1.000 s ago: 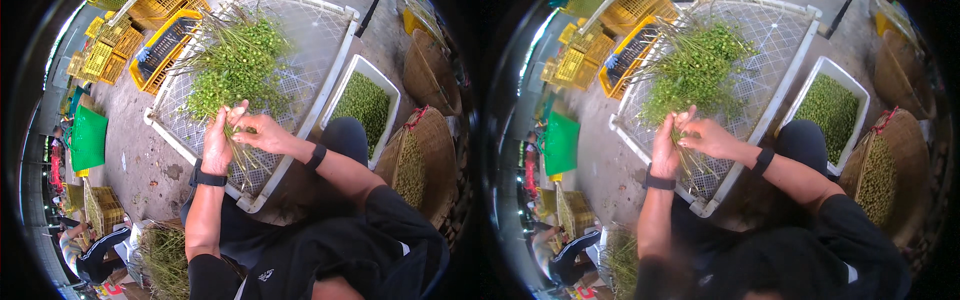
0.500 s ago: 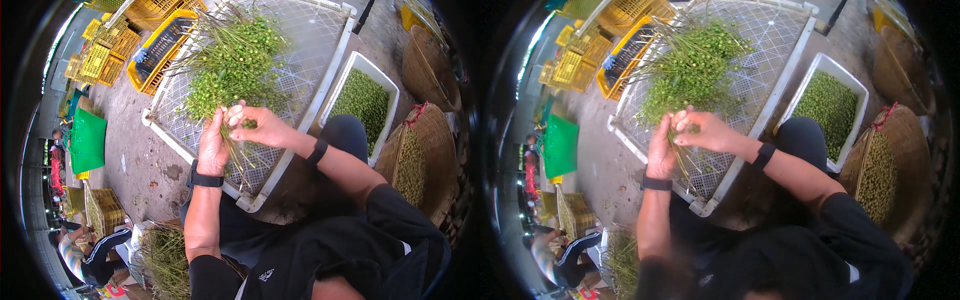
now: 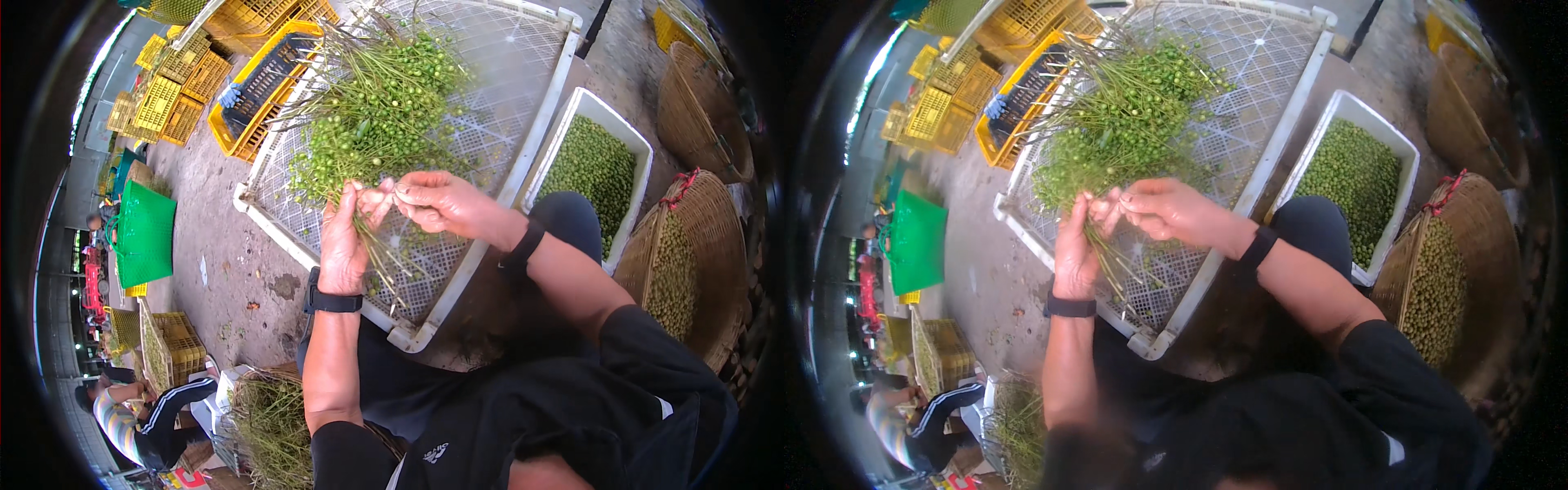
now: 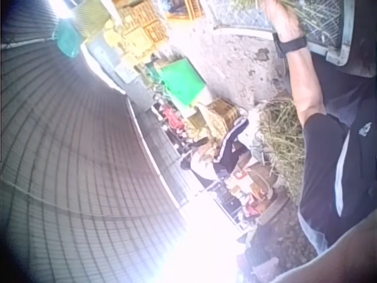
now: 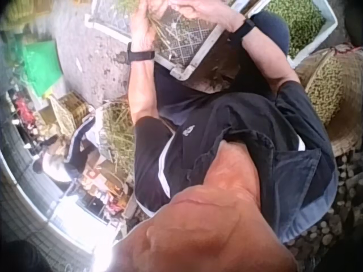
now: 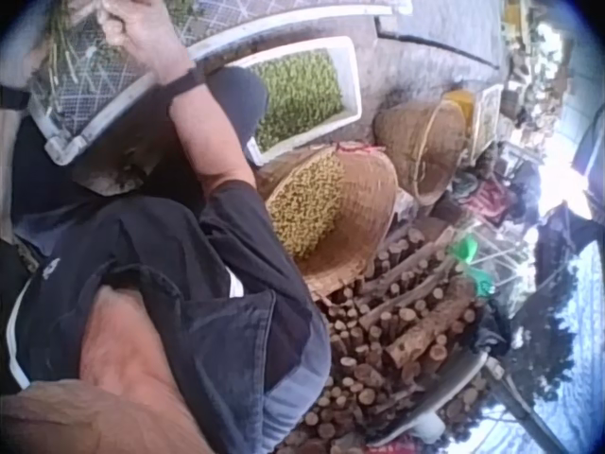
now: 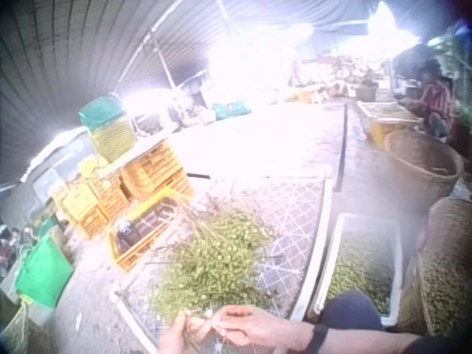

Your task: Strip small green berries from branches into a collection crate.

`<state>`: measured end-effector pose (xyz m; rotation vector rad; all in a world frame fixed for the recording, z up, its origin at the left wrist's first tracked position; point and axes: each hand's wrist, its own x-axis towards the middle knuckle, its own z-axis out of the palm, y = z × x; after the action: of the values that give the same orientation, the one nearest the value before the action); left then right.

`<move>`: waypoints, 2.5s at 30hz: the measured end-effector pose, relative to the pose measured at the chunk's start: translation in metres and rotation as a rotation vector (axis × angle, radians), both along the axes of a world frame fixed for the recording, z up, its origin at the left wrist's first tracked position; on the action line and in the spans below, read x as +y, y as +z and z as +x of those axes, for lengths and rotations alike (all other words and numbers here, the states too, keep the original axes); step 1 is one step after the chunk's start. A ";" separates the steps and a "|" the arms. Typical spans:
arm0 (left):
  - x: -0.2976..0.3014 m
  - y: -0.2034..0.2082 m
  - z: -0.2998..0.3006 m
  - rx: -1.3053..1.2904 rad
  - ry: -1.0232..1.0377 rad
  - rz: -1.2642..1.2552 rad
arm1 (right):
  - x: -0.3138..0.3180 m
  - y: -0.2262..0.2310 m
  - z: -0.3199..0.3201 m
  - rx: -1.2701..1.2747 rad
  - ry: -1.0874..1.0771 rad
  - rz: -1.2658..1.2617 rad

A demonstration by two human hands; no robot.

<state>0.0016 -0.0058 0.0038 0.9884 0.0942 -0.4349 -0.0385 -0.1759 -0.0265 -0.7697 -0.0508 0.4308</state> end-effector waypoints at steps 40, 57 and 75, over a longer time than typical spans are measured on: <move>0.077 0.035 -0.002 -0.224 -0.646 0.738 | -0.030 -0.002 0.016 -0.020 -0.324 -0.180; 0.072 0.033 -0.006 -0.522 -0.978 1.536 | -0.002 -0.024 0.034 -0.146 -0.444 -0.366; 0.022 0.068 -0.027 -0.715 -0.970 1.360 | 0.043 -0.001 -0.026 -1.014 -0.165 -1.114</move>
<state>-0.0257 0.0161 0.0716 2.4862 -0.8894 -0.8933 -0.0645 -0.1328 -0.0273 -2.0194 -0.7358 -0.1837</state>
